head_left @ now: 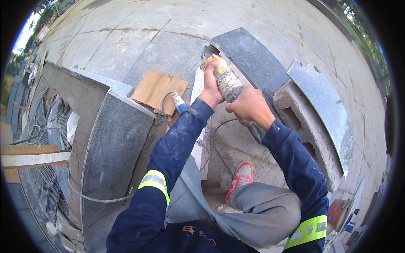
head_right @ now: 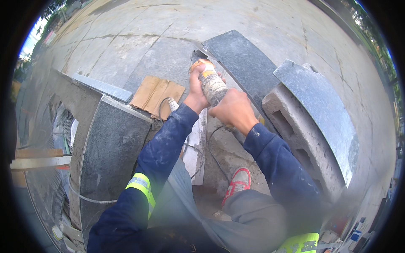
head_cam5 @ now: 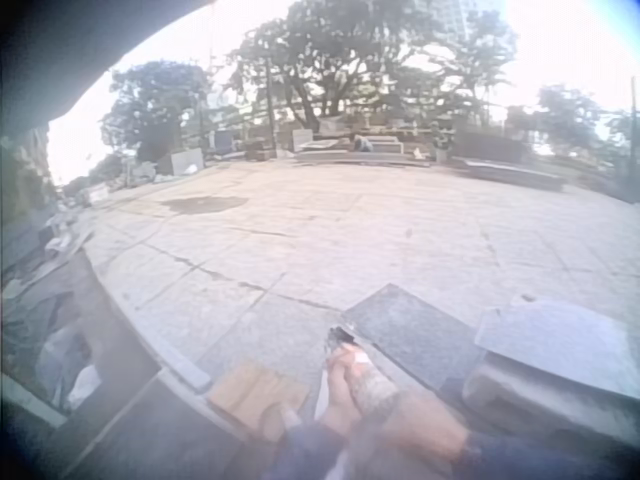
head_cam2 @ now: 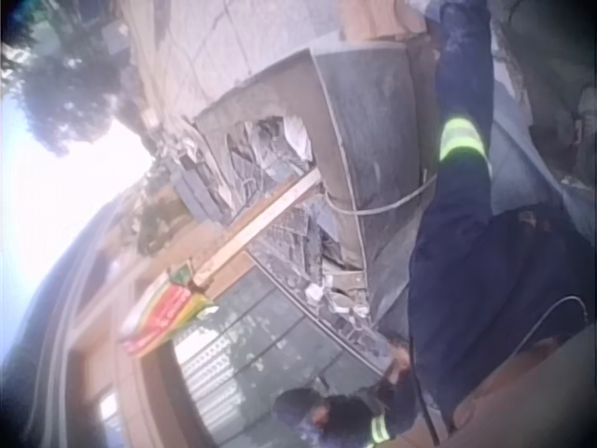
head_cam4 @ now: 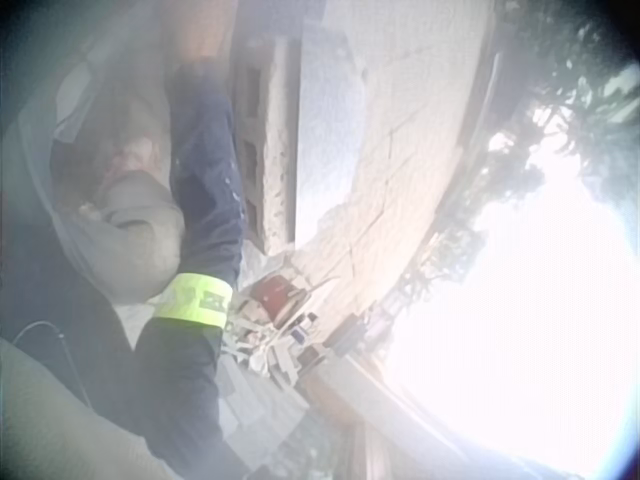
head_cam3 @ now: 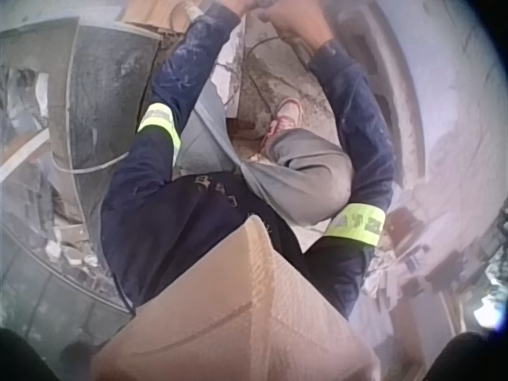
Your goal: The person uses an angle grinder to cut a dark stone slab placed on the ground. They hold the tool with both hands and guide it along the slab's edge, creating a cut line while dust is generated.
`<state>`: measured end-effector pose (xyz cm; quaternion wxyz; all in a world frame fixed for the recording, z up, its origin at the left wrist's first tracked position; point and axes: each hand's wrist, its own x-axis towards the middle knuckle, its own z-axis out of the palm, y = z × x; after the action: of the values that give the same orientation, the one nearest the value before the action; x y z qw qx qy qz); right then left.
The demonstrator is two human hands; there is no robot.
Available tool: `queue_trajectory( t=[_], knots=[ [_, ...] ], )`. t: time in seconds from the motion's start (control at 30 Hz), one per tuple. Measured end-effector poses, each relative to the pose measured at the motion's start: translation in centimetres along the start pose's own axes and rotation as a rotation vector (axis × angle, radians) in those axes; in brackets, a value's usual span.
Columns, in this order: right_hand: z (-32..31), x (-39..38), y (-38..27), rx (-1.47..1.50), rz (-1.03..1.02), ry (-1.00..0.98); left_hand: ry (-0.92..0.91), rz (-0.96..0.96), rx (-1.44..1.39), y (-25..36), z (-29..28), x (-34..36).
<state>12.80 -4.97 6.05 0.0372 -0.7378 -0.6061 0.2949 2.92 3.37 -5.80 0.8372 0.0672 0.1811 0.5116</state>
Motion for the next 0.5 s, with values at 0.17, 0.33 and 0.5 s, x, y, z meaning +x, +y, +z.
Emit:
queue_trajectory(
  t=[0.17, 0.33, 0.5],
  knots=[
    [0.5, -0.9, 1.0, -0.011, -0.063, 0.056, -0.023, -0.038, -0.038, -0.5, 0.7, -1.4],
    [0.6, -2.0, 1.1, -0.015, -0.048, 0.074, -0.021, -0.031, -0.036, -1.0, 0.9, -2.3],
    [0.2, -3.4, 0.9, -0.006, -0.023, 0.055, -0.012, -0.046, -0.038, -1.3, 1.1, -3.0]
  ],
)
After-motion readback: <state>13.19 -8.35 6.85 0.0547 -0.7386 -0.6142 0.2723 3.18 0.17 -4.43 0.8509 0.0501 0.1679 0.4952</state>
